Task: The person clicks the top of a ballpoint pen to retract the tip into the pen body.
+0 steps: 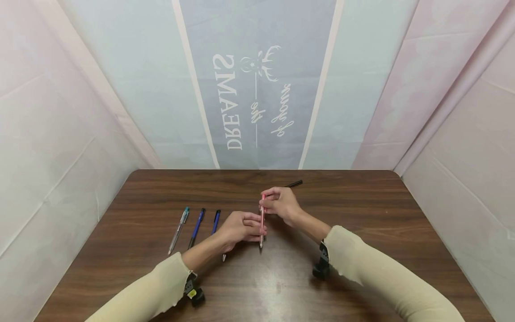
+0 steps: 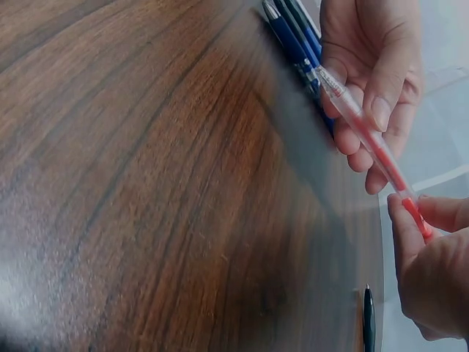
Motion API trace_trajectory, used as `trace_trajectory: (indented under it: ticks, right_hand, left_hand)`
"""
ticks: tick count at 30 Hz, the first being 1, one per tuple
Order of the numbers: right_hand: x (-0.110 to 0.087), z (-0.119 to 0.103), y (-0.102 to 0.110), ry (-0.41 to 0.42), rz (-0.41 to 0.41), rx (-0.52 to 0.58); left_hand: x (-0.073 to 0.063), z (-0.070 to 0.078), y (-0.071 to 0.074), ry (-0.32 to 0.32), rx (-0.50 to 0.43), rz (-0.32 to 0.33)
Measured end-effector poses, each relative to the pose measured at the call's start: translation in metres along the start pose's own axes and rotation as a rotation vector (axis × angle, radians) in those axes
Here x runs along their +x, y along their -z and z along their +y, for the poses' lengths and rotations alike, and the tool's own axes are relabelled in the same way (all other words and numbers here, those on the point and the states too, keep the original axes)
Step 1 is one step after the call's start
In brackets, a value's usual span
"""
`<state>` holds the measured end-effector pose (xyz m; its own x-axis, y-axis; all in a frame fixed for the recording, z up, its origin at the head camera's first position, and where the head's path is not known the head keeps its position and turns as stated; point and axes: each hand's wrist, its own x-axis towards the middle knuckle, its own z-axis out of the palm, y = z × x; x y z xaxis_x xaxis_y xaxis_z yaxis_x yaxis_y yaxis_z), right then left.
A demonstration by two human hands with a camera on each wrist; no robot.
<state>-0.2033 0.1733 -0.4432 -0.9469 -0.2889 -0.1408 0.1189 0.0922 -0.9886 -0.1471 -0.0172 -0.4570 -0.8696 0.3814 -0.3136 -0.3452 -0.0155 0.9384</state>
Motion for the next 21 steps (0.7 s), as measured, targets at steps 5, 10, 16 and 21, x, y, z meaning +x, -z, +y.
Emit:
trace_trajectory:
  ticks: [5,10,16,21]
  right_hand:
    - [0.0,0.0,-0.006,-0.002,0.003,-0.007]
    - [0.001,0.001,-0.013,-0.011,0.004,0.005]
    - [0.001,0.001,-0.023,0.002,-0.015,0.013]
    - [0.002,0.003,-0.03,0.004,-0.022,0.023]
  left_hand:
    - [-0.004,0.0,0.005,-0.014,0.034,-0.011]
    - [-0.01,0.001,0.011,-0.03,0.071,-0.011]
    - [-0.018,0.0,0.02,-0.047,0.139,-0.015]
    - [-0.024,0.0,0.026,-0.055,0.204,-0.008]
